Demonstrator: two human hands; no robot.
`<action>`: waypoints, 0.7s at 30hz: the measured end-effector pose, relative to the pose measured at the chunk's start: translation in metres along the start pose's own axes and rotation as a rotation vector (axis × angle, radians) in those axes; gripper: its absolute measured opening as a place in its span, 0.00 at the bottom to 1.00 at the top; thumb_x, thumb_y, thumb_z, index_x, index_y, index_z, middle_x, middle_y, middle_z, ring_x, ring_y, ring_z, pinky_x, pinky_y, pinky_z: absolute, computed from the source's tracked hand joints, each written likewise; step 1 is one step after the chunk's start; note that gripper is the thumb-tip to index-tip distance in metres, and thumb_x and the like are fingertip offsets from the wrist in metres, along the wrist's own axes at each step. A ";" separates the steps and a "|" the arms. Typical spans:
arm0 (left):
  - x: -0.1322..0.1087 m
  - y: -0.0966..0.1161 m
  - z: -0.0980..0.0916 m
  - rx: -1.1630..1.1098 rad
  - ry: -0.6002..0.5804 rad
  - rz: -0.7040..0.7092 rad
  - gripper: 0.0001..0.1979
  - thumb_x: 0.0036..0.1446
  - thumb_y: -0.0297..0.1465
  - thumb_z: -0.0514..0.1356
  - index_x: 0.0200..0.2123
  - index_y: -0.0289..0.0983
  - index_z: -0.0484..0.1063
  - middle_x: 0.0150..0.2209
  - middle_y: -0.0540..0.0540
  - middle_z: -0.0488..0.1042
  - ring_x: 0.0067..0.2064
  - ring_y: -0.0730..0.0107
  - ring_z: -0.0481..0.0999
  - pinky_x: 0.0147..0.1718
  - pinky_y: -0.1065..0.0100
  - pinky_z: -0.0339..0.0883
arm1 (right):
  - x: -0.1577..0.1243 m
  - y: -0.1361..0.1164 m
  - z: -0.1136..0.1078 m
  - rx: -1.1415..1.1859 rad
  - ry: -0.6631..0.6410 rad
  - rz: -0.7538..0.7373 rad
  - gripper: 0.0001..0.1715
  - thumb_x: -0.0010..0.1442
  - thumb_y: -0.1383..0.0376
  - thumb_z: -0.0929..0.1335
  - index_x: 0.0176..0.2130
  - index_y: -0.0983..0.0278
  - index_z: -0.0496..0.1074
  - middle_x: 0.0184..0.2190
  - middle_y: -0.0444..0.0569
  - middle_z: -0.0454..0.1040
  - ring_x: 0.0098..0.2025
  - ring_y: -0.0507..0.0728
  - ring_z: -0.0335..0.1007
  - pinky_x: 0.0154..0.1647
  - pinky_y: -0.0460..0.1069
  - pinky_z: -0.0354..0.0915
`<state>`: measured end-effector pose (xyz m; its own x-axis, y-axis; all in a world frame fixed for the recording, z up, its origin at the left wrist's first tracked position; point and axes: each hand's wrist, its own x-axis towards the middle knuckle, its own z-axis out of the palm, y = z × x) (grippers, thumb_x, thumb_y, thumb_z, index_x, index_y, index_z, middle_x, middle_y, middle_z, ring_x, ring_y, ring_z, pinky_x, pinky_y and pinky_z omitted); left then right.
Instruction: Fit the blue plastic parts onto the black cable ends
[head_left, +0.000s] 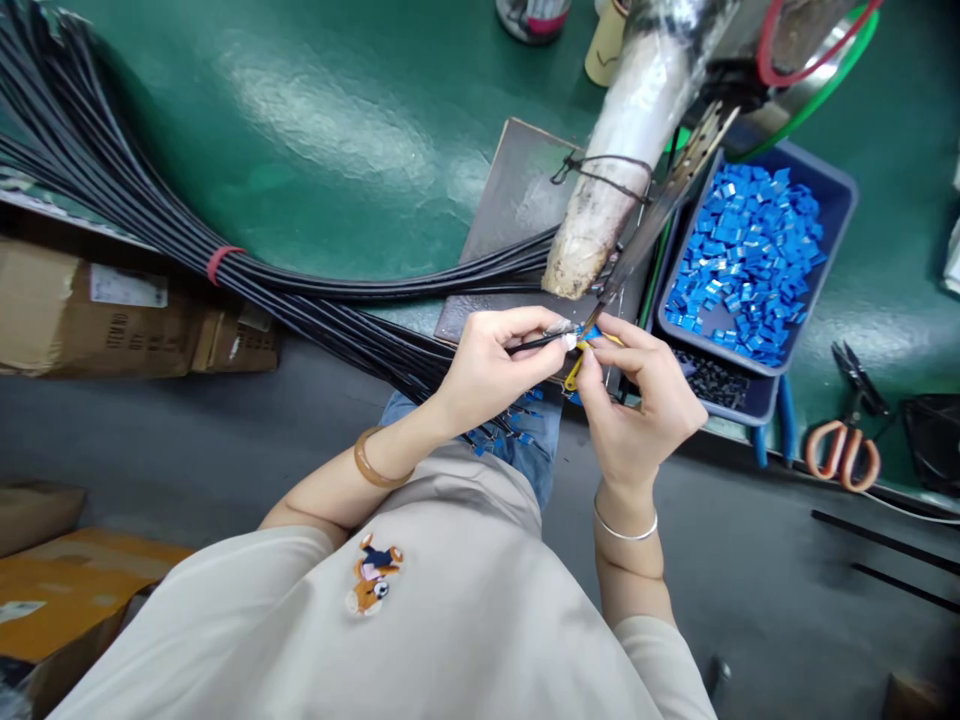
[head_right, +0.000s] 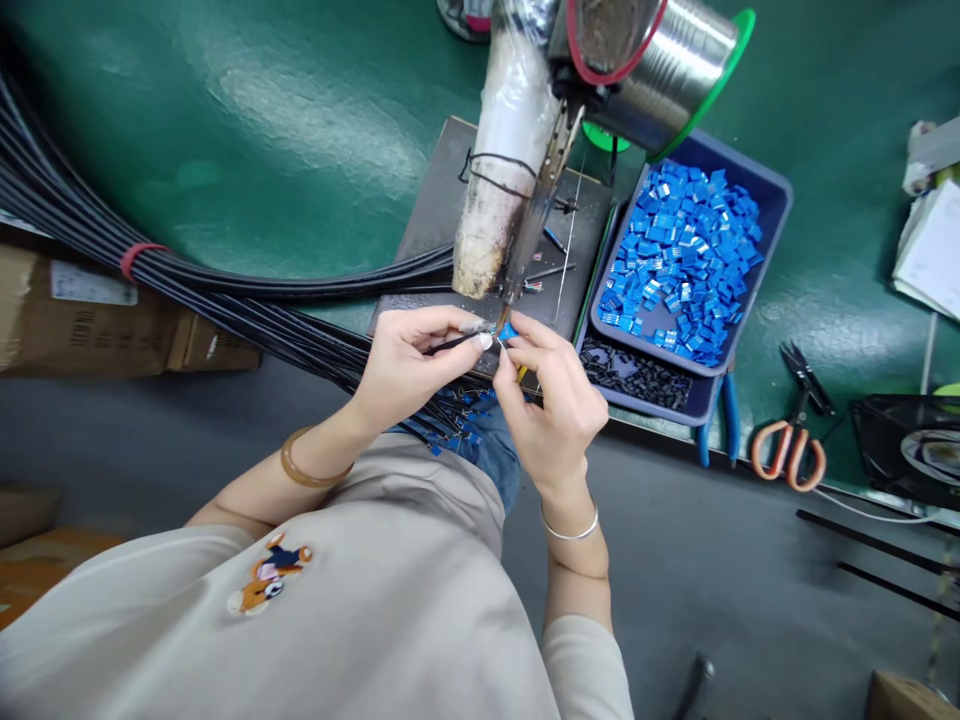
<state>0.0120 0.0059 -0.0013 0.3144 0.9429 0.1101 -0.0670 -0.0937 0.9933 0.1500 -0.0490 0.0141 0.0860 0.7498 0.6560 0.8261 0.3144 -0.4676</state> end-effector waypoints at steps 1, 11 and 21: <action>0.000 0.000 0.000 0.006 0.000 0.004 0.04 0.54 0.26 0.62 0.30 0.34 0.78 0.26 0.49 0.72 0.28 0.78 0.70 0.26 0.76 0.65 | 0.001 0.000 0.000 -0.003 -0.005 -0.003 0.05 0.58 0.70 0.70 0.35 0.60 0.72 0.43 0.46 0.81 0.41 0.56 0.80 0.40 0.51 0.76; -0.001 0.000 -0.003 0.034 -0.032 -0.001 0.04 0.54 0.27 0.62 0.30 0.34 0.78 0.25 0.49 0.71 0.26 0.79 0.66 0.23 0.76 0.61 | -0.002 -0.001 -0.003 0.009 -0.032 -0.012 0.07 0.56 0.72 0.70 0.34 0.60 0.70 0.45 0.48 0.80 0.41 0.54 0.80 0.40 0.49 0.76; -0.007 0.000 -0.006 0.061 -0.152 0.043 0.05 0.54 0.26 0.61 0.33 0.32 0.78 0.28 0.48 0.74 0.26 0.81 0.67 0.23 0.80 0.60 | -0.008 -0.005 -0.008 0.008 -0.010 0.053 0.07 0.57 0.72 0.70 0.37 0.61 0.71 0.41 0.48 0.81 0.42 0.56 0.80 0.38 0.48 0.75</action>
<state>0.0038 0.0018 -0.0019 0.4524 0.8788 0.1519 -0.0277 -0.1564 0.9873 0.1495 -0.0611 0.0165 0.1240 0.7717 0.6238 0.8161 0.2782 -0.5065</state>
